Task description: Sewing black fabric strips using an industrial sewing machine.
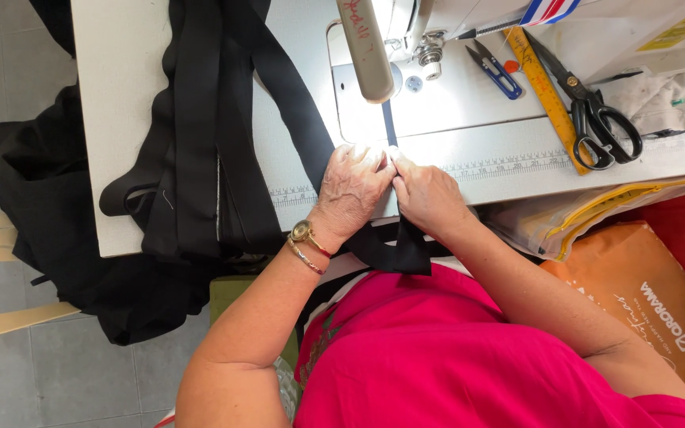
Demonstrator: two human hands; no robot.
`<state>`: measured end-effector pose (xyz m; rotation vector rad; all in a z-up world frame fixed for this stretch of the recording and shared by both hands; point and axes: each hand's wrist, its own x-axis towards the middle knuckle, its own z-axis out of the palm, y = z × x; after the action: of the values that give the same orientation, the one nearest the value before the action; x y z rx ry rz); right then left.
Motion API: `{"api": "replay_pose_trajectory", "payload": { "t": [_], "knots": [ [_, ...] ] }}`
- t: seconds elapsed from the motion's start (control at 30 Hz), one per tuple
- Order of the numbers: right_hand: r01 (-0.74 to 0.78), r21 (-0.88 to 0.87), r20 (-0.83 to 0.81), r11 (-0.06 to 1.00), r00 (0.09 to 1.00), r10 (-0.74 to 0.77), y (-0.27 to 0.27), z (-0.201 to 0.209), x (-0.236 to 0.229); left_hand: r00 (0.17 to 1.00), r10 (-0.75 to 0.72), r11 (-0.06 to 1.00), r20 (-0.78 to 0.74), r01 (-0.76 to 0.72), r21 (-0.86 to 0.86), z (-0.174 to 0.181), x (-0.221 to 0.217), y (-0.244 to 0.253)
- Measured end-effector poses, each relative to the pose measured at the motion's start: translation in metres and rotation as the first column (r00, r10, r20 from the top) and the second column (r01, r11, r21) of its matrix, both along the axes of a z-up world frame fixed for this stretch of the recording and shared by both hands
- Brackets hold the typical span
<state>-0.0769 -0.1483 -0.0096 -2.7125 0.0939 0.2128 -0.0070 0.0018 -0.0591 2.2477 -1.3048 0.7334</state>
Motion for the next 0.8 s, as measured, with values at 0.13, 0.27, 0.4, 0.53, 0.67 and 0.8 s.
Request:
{"api": "replay_pose_trajectory", "payload": {
  "t": [0.13, 0.27, 0.4, 0.53, 0.67, 0.8],
  "knots": [
    [-0.001, -0.027, 0.001, 1.000, 1.000, 0.001, 0.003, 0.008, 0.000, 1.000, 0.000, 1.000, -0.003, 0.000, 0.002, 0.009, 0.000, 0.003],
    [-0.026, -0.074, 0.003, 0.997, 1.000, 0.027, 0.002, 0.005, 0.001, 1.000, 0.005, 1.000, 0.005, -0.005, 0.008, 0.011, 0.001, 0.003],
    [-0.069, -0.183, 0.033, 0.981, 0.997, 0.076, 0.005, -0.003, 0.005, 1.000, -0.017, 1.000, -0.014, 0.018, 0.004, 0.009, 0.005, 0.006],
    [-0.122, -0.218, 0.088, 0.968, 0.986, 0.144, 0.014, 0.008, 0.003, 0.998, -0.055, 0.998, -0.032, 0.056, 0.020, 0.010, 0.009, 0.016],
    [-0.124, -0.211, 0.099, 0.969, 0.984, 0.148, 0.014, 0.003, 0.004, 0.996, -0.062, 0.998, -0.058, 0.064, 0.025, 0.009, 0.009, 0.017],
    [-0.132, -0.211, 0.102, 0.969, 0.982, 0.156, 0.008, -0.001, 0.012, 0.995, -0.066, 0.997, -0.072, 0.069, 0.029, 0.010, 0.015, 0.014]
  ]
}}
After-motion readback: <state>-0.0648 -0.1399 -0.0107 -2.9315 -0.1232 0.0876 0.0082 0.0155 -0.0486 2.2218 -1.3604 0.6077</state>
